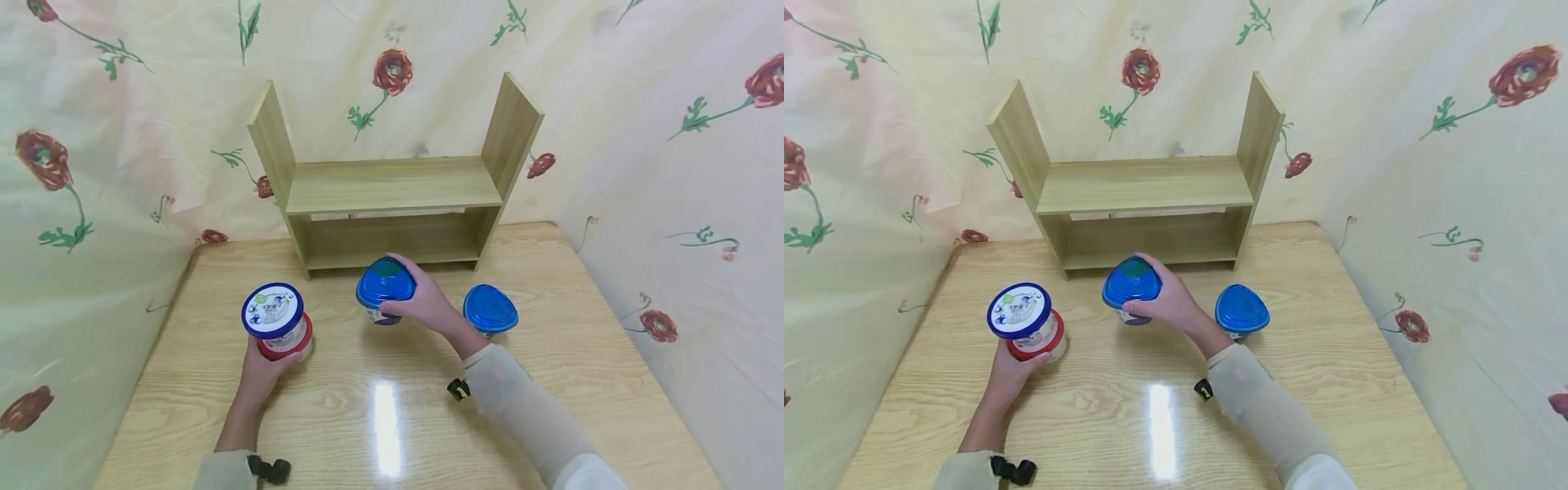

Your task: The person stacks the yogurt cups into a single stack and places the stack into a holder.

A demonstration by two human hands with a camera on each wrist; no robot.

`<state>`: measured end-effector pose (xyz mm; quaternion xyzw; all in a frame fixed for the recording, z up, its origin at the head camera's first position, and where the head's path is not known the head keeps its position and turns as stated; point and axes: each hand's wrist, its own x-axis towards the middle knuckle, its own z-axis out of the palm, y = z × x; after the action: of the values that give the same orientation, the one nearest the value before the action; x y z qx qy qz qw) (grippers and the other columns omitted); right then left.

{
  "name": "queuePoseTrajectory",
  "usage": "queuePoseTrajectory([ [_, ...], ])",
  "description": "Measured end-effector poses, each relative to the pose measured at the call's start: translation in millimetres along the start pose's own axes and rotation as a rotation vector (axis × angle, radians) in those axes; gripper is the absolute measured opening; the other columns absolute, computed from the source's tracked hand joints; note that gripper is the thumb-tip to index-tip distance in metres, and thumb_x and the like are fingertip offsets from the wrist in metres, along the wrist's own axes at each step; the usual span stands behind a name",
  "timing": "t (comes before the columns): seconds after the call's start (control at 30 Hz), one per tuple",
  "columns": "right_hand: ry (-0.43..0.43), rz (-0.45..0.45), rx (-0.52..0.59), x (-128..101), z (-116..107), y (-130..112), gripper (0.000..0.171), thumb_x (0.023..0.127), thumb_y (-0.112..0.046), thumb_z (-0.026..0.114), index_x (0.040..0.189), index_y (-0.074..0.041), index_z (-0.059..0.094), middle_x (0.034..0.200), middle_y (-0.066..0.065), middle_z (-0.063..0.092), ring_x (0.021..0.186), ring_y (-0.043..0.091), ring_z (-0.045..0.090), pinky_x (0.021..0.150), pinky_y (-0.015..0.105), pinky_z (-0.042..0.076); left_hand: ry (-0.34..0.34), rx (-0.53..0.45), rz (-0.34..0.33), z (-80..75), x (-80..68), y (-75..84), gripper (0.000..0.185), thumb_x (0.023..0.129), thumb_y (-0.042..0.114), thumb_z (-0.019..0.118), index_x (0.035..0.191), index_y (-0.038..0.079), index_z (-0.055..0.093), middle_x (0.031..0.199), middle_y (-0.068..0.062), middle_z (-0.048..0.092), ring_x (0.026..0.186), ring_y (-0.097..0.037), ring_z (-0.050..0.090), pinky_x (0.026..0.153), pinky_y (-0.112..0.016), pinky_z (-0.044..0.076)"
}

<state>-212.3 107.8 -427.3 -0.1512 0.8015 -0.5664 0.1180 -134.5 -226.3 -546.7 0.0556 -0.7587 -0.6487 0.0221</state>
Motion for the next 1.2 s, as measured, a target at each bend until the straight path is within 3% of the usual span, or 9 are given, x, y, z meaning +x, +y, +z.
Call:
queuePoseTrajectory([
  [0.37,0.021,-0.049,0.004,7.3,7.4,-23.4,0.089,0.072,-0.047,0.080,0.146,-0.037,0.030,0.139,0.005,0.040,0.121,0.036,0.046,0.085,0.050,0.050,0.004,-0.004,-0.010,-0.3,-0.5,-1.1,0.109,0.070,0.021,0.086,0.149,0.030,0.013,0.148,-0.001,0.030,0.134,-0.024,0.031,0.108,-0.050,0.027],
  [0.57,0.026,-0.067,0.005,10.2,11.5,-39.5,0.087,0.071,-0.049,0.080,0.143,-0.041,0.032,0.138,0.005,0.042,0.118,0.035,0.048,0.083,0.048,0.052,0.001,-0.011,0.005,-0.4,-0.3,-2.0,0.107,0.070,0.020,0.086,0.149,0.033,0.014,0.146,-0.001,0.032,0.133,-0.024,0.032,0.108,-0.051,0.027],
  [0.77,0.014,-0.112,0.010,14.8,18.9,-53.1,0.090,0.073,-0.045,0.079,0.147,-0.030,0.031,0.136,0.005,0.043,0.117,0.034,0.048,0.080,0.046,0.053,-0.017,-0.006,-0.016,2.2,-9.6,24.1,0.105,0.074,0.012,0.083,0.150,0.022,0.012,0.148,-0.006,0.030,0.134,-0.027,0.030,0.109,-0.051,0.026],
  [1.2,0.015,-0.156,-0.047,28.3,45.7,-94.4,0.085,0.075,-0.043,0.079,0.144,-0.037,0.031,0.136,0.003,0.045,0.116,0.030,0.050,0.078,0.039,0.055,-0.025,-0.018,-0.007,2.5,-10.0,27.8,0.104,0.074,0.012,0.083,0.150,0.022,0.012,0.148,-0.007,0.030,0.134,-0.028,0.030,0.108,-0.052,0.027],
])
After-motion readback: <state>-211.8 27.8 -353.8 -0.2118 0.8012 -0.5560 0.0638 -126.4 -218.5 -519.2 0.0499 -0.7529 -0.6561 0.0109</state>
